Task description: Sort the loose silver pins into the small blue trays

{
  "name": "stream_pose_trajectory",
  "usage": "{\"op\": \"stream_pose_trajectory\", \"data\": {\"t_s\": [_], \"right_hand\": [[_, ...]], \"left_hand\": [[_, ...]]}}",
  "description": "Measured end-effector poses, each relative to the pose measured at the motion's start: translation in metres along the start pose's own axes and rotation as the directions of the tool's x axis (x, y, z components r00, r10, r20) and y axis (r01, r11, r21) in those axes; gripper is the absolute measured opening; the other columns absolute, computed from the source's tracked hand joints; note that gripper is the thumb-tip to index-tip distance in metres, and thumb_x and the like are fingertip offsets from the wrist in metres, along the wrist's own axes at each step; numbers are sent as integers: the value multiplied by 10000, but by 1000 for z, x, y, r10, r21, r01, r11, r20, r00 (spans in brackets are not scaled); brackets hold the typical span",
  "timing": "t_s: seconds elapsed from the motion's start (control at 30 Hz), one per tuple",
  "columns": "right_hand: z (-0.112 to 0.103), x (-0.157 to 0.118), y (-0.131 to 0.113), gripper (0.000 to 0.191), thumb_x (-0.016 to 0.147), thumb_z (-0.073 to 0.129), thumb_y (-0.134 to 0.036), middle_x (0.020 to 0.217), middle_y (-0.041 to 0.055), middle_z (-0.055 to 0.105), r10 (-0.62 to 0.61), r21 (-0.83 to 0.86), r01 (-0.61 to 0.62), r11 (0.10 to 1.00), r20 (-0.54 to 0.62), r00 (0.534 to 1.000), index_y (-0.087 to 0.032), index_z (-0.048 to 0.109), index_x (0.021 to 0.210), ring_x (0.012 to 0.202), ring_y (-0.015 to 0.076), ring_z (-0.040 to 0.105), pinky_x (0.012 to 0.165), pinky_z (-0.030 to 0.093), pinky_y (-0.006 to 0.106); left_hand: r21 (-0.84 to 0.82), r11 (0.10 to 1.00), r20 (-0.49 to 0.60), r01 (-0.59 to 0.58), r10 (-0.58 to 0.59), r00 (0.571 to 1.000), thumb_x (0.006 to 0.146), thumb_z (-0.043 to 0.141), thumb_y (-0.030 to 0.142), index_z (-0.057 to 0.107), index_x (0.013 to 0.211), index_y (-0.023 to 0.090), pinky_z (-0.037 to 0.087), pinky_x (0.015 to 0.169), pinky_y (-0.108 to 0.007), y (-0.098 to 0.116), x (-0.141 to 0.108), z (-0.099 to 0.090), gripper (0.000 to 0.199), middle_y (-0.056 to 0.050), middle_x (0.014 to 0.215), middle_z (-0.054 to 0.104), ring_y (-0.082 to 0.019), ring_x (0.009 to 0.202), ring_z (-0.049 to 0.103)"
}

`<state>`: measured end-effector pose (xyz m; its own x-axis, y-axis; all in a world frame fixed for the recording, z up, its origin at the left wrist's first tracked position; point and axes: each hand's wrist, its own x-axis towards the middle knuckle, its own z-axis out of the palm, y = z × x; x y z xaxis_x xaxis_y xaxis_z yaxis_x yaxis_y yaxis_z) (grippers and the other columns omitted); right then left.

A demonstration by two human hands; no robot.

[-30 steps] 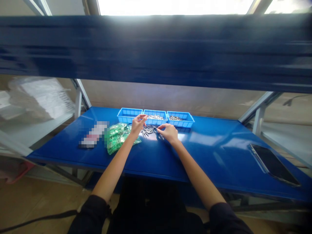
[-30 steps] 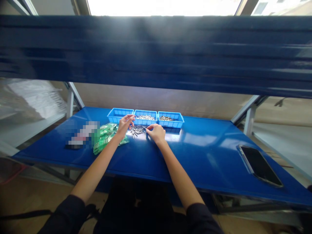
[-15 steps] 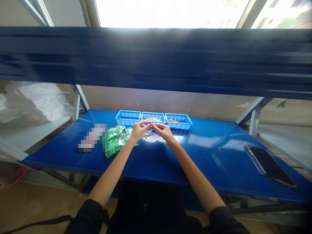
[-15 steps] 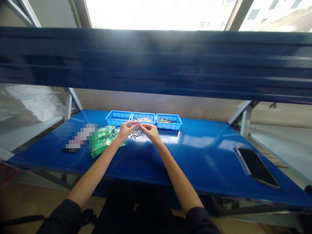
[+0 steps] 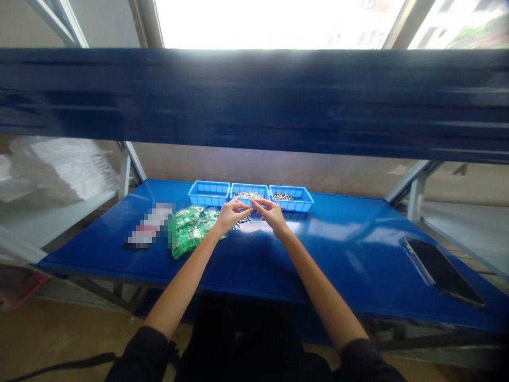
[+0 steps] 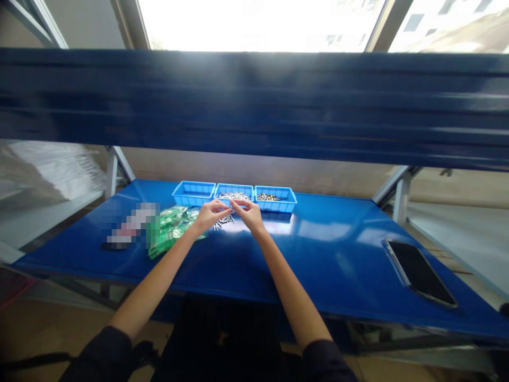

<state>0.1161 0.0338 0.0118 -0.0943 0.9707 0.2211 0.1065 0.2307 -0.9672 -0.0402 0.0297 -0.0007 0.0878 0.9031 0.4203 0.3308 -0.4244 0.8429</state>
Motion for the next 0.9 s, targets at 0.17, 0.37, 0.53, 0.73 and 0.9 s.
{"op": "stream_pose_trajectory", "data": {"t_s": [0.17,0.37,0.53,0.73,0.9], "right_hand": [[0,-1,0,367,688,634,-493,856,63,689,-15,-2,15,1000,12,1000,-189,704,882,686,152,608,503,445,228],[-2,0,4,361,673,656,-475,832,69,694,-28,-11,29,1000,36,999,-171,713,861,696,164,619,510,453,235],[-5,5,10,387,653,671,-493,760,70,694,-29,-25,28,999,-18,999,-157,718,838,684,175,622,535,464,256],[4,1,16,376,658,668,-510,701,55,684,-82,-67,93,993,161,984,-154,713,769,565,127,579,529,448,246],[4,1,14,394,672,642,-528,746,48,679,-32,-43,37,998,112,993,-164,701,810,551,109,556,486,418,218]], "left_hand": [[10,1000,17,6,-6,1000,672,682,419,725,730,188,459,577,-238,3,-1,-3,242,-58,786,619,-126,646,548],[44,999,46,-6,4,999,651,700,424,727,727,191,452,560,-238,0,0,-3,247,-54,785,616,-117,611,528],[14,1000,-143,5,-3,990,665,692,440,712,774,192,452,602,-239,-5,3,-1,272,-47,835,603,-96,608,502],[-71,997,-189,32,-45,981,652,697,460,696,776,172,444,561,-221,-11,6,0,313,-54,907,586,-83,602,499],[-45,998,-225,50,-59,973,691,669,454,675,796,158,434,531,-210,-11,5,3,314,-53,889,592,-70,569,494]]}}
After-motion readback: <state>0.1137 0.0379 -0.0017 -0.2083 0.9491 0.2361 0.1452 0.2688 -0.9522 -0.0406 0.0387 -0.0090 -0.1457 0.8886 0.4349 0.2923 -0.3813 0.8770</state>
